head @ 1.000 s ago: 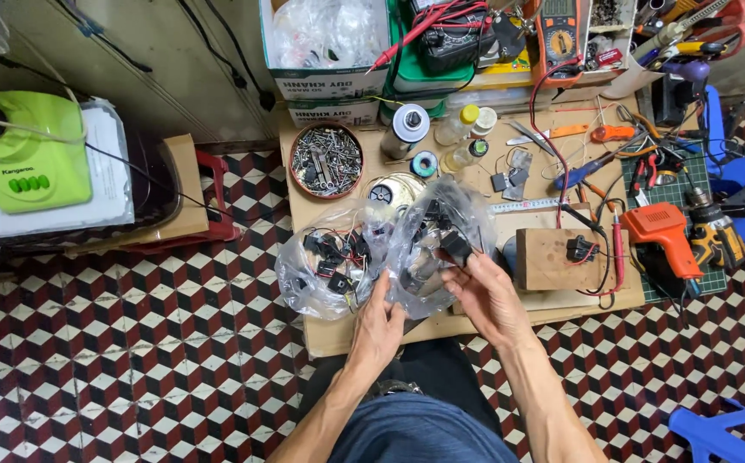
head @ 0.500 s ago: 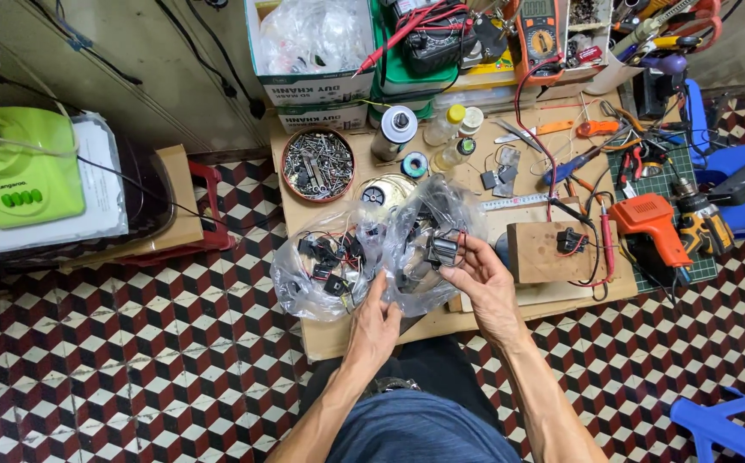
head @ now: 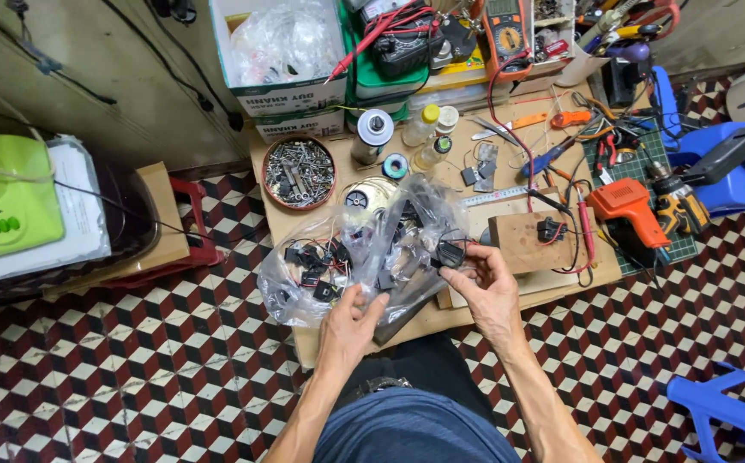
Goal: Sort and inspect various small electronic components, wires, and switches from plastic bags on a workshop table.
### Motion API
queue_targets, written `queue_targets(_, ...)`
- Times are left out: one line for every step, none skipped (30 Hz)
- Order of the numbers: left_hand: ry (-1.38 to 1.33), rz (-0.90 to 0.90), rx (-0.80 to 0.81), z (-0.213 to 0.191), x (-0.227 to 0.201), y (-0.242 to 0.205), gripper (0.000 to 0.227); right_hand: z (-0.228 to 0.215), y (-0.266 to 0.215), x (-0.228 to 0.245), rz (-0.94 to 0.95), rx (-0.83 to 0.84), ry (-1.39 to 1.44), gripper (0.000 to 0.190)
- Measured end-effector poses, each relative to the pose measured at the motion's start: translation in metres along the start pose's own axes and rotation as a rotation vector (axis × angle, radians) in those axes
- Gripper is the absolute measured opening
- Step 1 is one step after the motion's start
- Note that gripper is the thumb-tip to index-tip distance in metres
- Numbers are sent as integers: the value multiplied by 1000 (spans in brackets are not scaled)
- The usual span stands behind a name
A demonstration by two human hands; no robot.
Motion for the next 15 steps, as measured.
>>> queue_targets(1,6,8,3,3,3,47,-6,-2,3,-3,-9,-1,40)
queue_targets(-50,-15,6,6,8,7,46,-14,-5,5,9,-58,-9,37)
queue_targets(-100,-41,-1,6,15,10,44,-19,-8,6,23,-101,-15,34)
queue_targets(-98,-39,2,7,14,10,44,-27,-11,4,22,-105,-14,34)
queue_targets(-126,-30,-11,6,13,10,42,-36,-13,0,48,-134,53,30)
queue_targets(-154,-20,-25,5,12,11,40,-45,-16,-5,73,-163,120,28)
queue_targets(-151,-26,-29,8,5,11,40,-46,-19,3,79,-159,123,28)
queue_targets(-122,-2,-13,12,-3,11,39,-44,-22,10,102,-141,245,33)
queue_targets(-89,1,-15,10,-5,6,38,-36,-24,11,145,-105,373,39)
queue_targets(-83,-25,-37,9,-9,-1,38,-36,-27,9,170,-82,382,39)
queue_targets(-53,33,38,14,-19,-5,38,-32,-29,6,191,-40,495,44)
queue_targets(-23,90,114,19,-28,-10,38,-29,-29,3,215,0,609,48)
queue_targets(-20,74,96,17,-21,-11,38,-21,-30,2,231,19,615,48)
queue_targets(51,347,42,14,-34,-17,39,-14,-30,1,254,16,687,51)
queue_targets(126,626,-1,15,-48,-27,40,-10,-30,2,272,4,754,53)
Point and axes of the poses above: each hand's wrist, its own y-axis towards the middle knuckle, its own z-axis out of the palm, x = y × z, the point moved 7 cm from there along y, towards the middle knuckle, and after that the axes turned 12 degrees about y, right-handed, at the moved point
